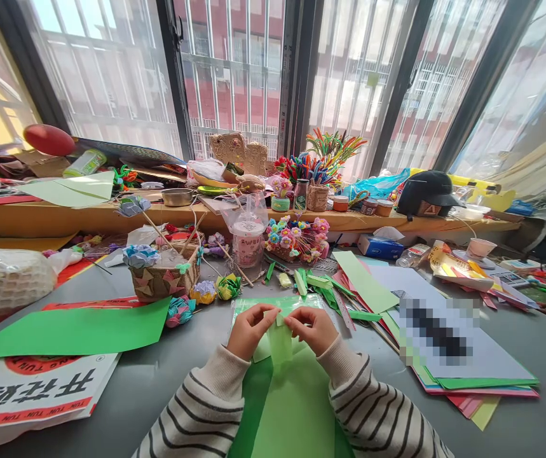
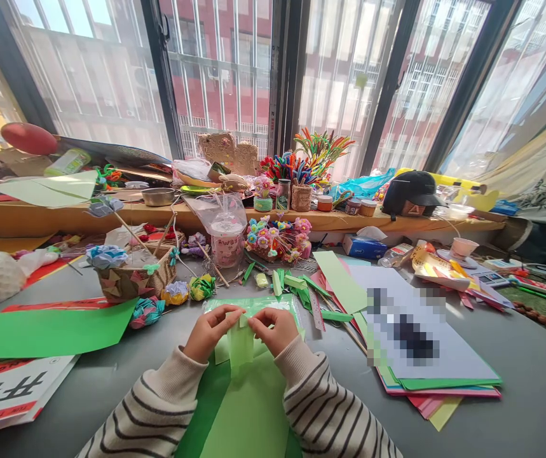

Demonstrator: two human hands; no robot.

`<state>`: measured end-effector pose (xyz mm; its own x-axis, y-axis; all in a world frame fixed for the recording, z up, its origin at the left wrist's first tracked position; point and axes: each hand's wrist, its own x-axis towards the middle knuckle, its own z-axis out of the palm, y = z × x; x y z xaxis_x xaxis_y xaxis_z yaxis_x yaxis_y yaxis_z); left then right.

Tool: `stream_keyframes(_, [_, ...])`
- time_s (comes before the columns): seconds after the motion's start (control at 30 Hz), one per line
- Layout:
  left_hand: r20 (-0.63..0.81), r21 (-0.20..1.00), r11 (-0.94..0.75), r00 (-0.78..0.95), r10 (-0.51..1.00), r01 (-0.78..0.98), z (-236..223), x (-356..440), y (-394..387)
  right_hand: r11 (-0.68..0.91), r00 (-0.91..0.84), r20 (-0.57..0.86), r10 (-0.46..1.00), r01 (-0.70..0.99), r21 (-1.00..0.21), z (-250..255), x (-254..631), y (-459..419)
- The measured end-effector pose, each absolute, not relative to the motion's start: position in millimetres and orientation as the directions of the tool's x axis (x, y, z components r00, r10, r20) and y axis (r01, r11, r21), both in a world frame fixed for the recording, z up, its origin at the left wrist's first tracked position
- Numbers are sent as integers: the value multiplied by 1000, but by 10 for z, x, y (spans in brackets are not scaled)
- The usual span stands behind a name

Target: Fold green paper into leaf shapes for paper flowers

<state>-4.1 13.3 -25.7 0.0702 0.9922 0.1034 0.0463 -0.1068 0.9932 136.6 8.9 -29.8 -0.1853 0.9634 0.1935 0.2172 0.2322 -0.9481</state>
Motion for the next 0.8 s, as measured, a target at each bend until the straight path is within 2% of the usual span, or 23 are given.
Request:
stream_keyframes(0.17, [86, 995, -88, 56, 995, 39, -266, -48, 135, 240, -187, 202, 961, 212, -947, -288, 1367, 86])
stream_keyframes(0.37, [35, 999, -31, 134, 990, -32, -261, -42, 122, 218, -145, 192, 971, 187, -958, -270, 1381, 84])
stream_keyframes(0.53, [41, 998, -47, 176, 984, 31, -247, -48, 115, 198, -146, 173, 974, 177, -964, -269, 1403, 99])
stream_keyframes(0.8, [-9, 999, -4, 351, 936, 34, -268, -61, 127, 185, -191, 152, 970, 172, -967, -247, 1421, 113])
